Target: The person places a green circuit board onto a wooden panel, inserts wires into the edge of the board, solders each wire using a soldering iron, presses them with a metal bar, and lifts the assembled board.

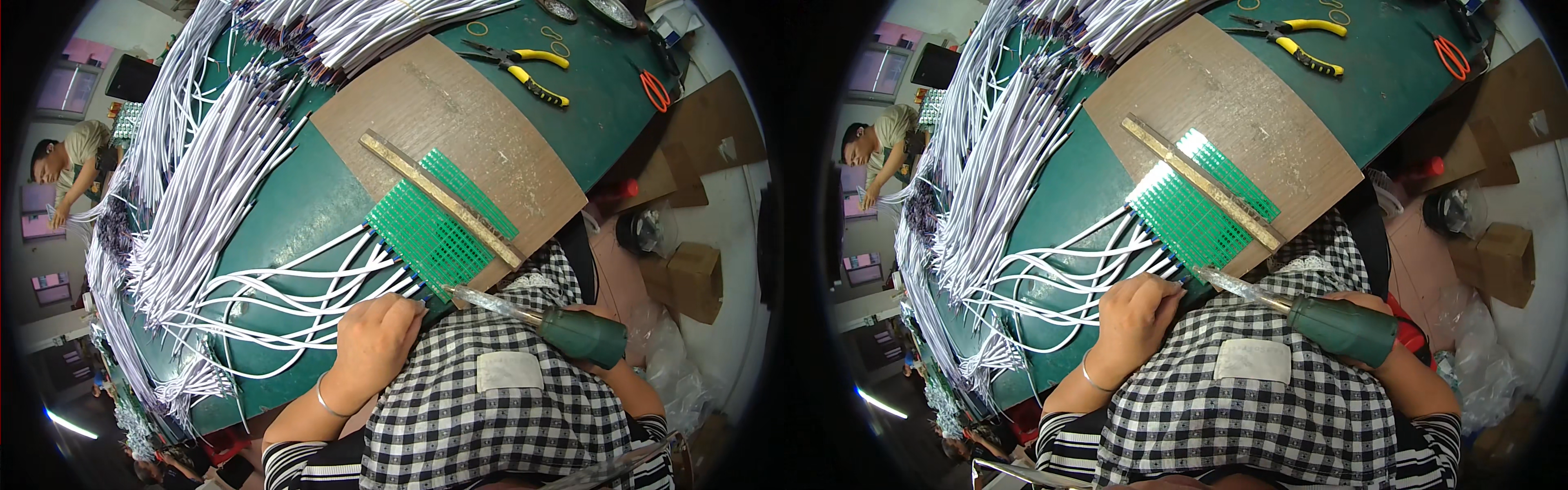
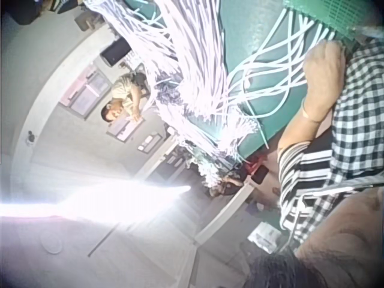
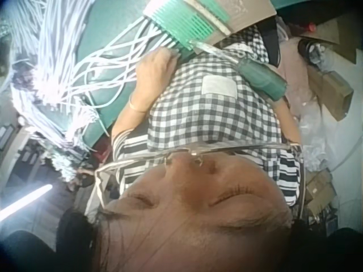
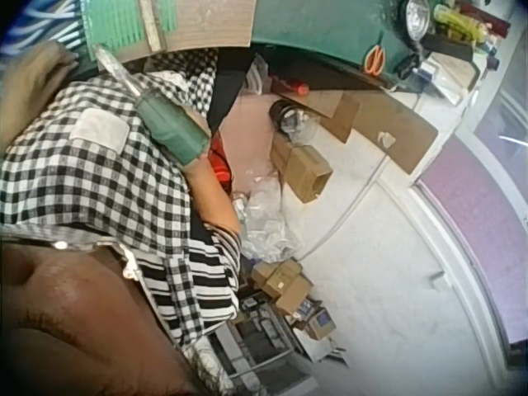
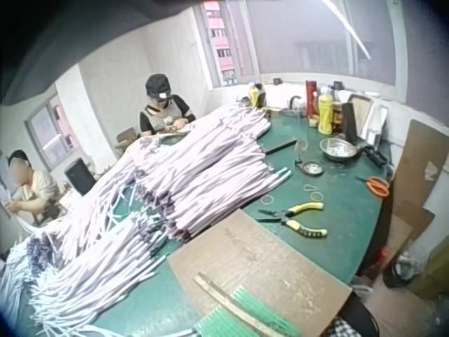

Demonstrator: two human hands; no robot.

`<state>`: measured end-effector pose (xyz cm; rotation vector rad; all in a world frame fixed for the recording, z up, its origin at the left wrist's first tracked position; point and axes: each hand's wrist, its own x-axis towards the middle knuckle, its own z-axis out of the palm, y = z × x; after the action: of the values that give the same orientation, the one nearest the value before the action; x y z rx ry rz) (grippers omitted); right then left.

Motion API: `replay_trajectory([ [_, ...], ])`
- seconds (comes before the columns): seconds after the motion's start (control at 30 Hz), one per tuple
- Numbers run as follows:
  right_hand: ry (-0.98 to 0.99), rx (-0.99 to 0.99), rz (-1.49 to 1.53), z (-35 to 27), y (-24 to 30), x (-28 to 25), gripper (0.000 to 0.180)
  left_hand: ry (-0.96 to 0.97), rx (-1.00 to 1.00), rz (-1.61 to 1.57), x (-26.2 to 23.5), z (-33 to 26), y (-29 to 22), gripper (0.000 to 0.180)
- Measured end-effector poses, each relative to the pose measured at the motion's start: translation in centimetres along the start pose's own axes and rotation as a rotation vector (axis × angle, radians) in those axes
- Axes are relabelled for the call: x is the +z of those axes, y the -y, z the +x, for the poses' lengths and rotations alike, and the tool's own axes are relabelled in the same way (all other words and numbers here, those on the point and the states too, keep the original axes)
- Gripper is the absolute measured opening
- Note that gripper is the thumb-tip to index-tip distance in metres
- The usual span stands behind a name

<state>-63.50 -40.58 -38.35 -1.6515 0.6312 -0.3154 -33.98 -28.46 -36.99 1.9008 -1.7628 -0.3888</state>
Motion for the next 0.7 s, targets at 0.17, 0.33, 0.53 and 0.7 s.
replay_trajectory([
  [0.17,0.099,0.098,0.152,-0.5,-0.9,-0.8,0.039,-0.017,-0.004,0.002,0.1,0.2,-0.1,0.016],
  [0.33,0.245,0.103,0.201,-0.4,-1.4,-1.4,0.046,-0.035,0.015,-0.021,0.0,0.6,-0.2,0.016],
  [0.53,0.139,0.195,0.306,-0.2,-1.2,-0.6,0.051,-0.014,0.03,-0.011,-0.1,0.8,-0.1,0.015],
  [0.7,0.033,0.288,0.413,-0.1,-1.0,0.3,0.056,0.015,0.049,0.012,-0.2,1.0,0.0,0.014],
])
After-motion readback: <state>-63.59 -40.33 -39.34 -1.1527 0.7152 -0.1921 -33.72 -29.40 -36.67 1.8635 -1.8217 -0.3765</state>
